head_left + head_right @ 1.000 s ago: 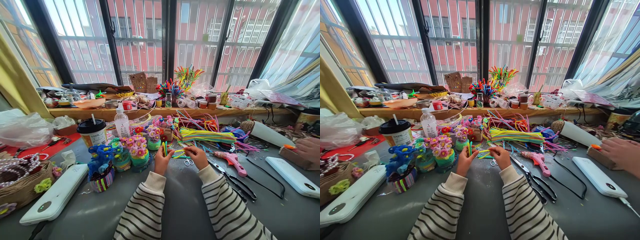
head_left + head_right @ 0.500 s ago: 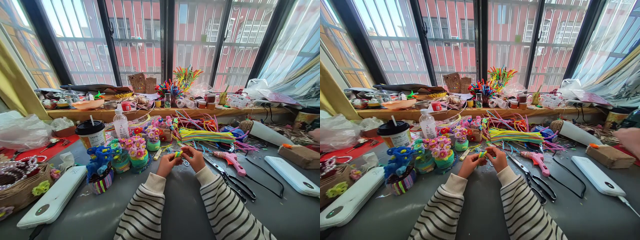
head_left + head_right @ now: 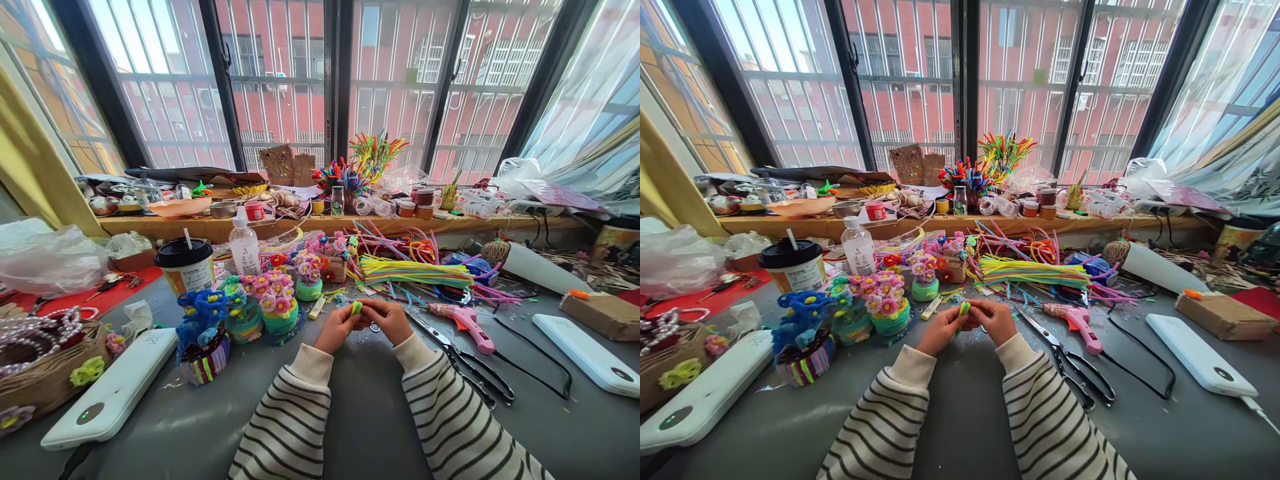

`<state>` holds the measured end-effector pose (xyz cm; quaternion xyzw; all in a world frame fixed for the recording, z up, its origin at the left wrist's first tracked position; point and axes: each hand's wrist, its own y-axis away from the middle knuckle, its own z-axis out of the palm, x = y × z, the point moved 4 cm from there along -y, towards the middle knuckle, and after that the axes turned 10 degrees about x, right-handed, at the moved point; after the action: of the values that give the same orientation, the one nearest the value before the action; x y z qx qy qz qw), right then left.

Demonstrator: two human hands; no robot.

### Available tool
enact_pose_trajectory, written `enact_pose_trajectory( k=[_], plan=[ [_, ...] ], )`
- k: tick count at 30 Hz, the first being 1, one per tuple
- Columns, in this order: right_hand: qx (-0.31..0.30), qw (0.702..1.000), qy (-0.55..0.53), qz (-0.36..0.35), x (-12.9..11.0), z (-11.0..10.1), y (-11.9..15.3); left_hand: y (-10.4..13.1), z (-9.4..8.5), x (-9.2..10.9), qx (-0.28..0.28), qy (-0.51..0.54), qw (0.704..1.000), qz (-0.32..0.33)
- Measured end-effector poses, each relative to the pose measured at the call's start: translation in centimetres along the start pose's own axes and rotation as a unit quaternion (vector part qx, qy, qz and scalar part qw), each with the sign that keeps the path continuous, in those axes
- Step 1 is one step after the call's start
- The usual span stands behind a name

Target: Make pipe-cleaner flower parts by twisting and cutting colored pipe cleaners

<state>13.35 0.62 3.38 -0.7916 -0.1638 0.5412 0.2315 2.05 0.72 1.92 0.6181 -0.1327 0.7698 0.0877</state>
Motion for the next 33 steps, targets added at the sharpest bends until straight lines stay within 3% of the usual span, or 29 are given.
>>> enact_pose_trajectory(
  k=[10, 16, 24, 33],
  plan=[
    [-0.038, 0.999, -0.027, -0.003, -0.1, 0.3, 0.1, 0.5, 0.5, 0.8, -0.035, -0.071, 0.996, 0.046],
    [-0.059, 0.998, -0.023, -0.029, -0.6, 0.1, 0.0, 0.8, 0.6, 0.9, -0.086, -0.075, 0.994, 0.000],
    [0.008, 0.996, 0.056, -0.067, -0.3, -0.7, -0.2, 0.8, 0.8, 0.4, -0.105, -0.056, 0.992, -0.049],
    [0.071, 0.997, -0.006, 0.029, 0.6, -0.6, 0.0, 0.7, 0.8, 0.6, -0.063, -0.067, 0.996, -0.011]
  ],
)
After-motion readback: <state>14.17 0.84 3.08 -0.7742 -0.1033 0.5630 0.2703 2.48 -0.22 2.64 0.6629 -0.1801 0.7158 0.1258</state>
